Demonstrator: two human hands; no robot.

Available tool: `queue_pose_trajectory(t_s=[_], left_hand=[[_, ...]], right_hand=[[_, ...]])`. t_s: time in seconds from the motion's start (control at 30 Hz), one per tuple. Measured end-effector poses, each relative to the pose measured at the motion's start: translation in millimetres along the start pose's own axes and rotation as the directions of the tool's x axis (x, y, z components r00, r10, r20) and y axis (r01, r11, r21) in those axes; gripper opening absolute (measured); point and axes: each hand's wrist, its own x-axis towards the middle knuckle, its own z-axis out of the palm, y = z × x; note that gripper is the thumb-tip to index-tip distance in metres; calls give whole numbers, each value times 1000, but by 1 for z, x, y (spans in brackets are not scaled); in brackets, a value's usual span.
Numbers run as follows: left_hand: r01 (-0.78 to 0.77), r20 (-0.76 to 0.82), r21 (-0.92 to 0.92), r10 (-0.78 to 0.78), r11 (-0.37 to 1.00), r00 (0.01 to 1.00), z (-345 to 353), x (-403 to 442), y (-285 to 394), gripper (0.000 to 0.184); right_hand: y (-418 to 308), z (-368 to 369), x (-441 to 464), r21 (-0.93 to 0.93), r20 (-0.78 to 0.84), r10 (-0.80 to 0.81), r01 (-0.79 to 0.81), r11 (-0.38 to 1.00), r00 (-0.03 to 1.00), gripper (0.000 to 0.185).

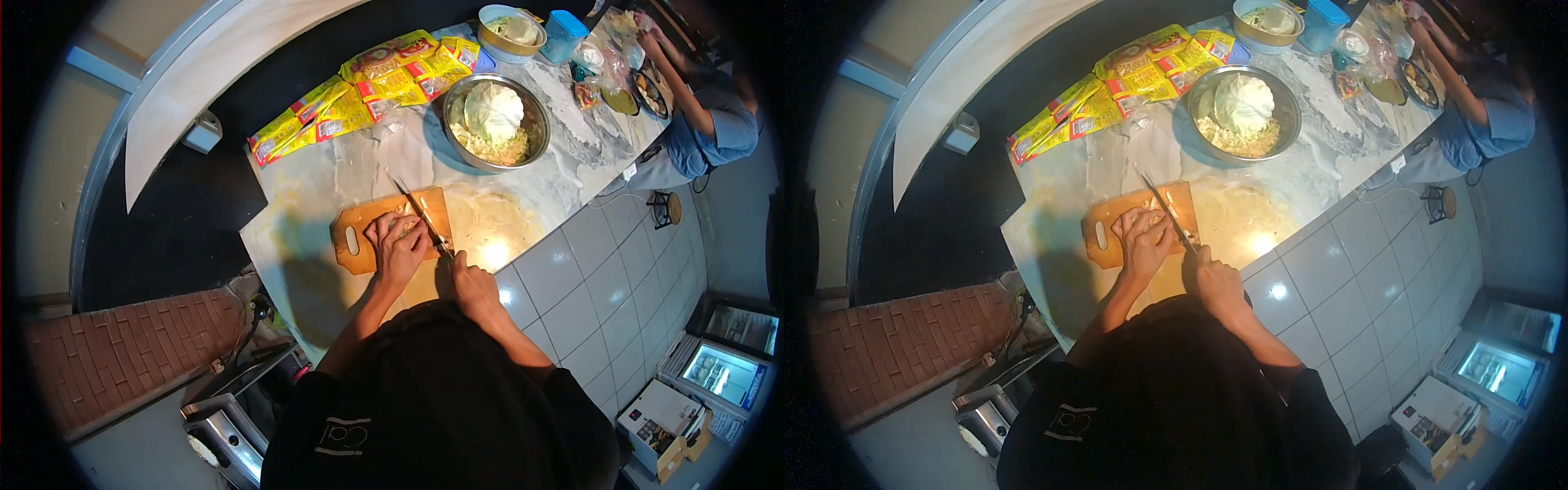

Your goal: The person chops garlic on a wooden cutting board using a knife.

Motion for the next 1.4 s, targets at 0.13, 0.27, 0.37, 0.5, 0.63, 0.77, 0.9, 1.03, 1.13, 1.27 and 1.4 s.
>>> queue_pose_trajectory(t_s=[0.13, 0.27, 0.37, 0.5, 0.63, 0.77, 0.9, 1.03, 1.13, 1.27, 1.4], left_hand=[[2, -1, 20, -2, 1000, 1000, 3, -2, -2, 12], [-1, 1, 29, 1, 1000, 1000, 2, -2, -1, 12], [10, 0, 14, -10, 1000, 1000, 2, 0, -1, 13], [19, -2, 12, -19, 1000, 1000, 1, 0, 0, 14], [25, 9, -11, -25, 1000, 1000, -1, 2, -1, 15], [19, 33, 4, -19, 1000, 999, -2, 2, -2, 17], [28, 40, 4, -28, 1000, 999, -3, 2, -2, 17], [17, 19, -8, -17, 1000, 1000, 0, 2, -4, 14], [24, 31, -12, -23, 1000, 999, -2, 4, -3, 14], [23, 29, -35, -22, 999, 999, -2, 4, -2, 16], [15, 43, -40, -13, 999, 999, -3, 5, -1, 16]], right_hand=[[-18, -17, -3, -90, 57, 67, -62, 994, 996, 16], [-19, -24, -6, -111, 42, 54, -49, 993, 998, 12], [-15, -26, -8, -105, 57, 57, -51, 993, 997, 10], [-2, -11, -7, -37, -28, 16, -17, 999, 999, 26], [-5, -9, 1, 10, -40, 65, -64, 998, 997, 28], [-7, -2, 12, -4, -49, 69, -69, 998, 996, 29], [-11, -2, 19, -4, -49, 95, -96, 995, 994, 30], [-10, -1, 23, 34, -41, 100, -98, 995, 994, 31], [-8, 4, 25, 29, -47, 113, -112, 993, 992, 31], [-9, 6, 26, -33, -63, 111, -113, 993, 992, 31], [-13, 1, 32, 16, -47, 117, -116, 993, 992, 30]])
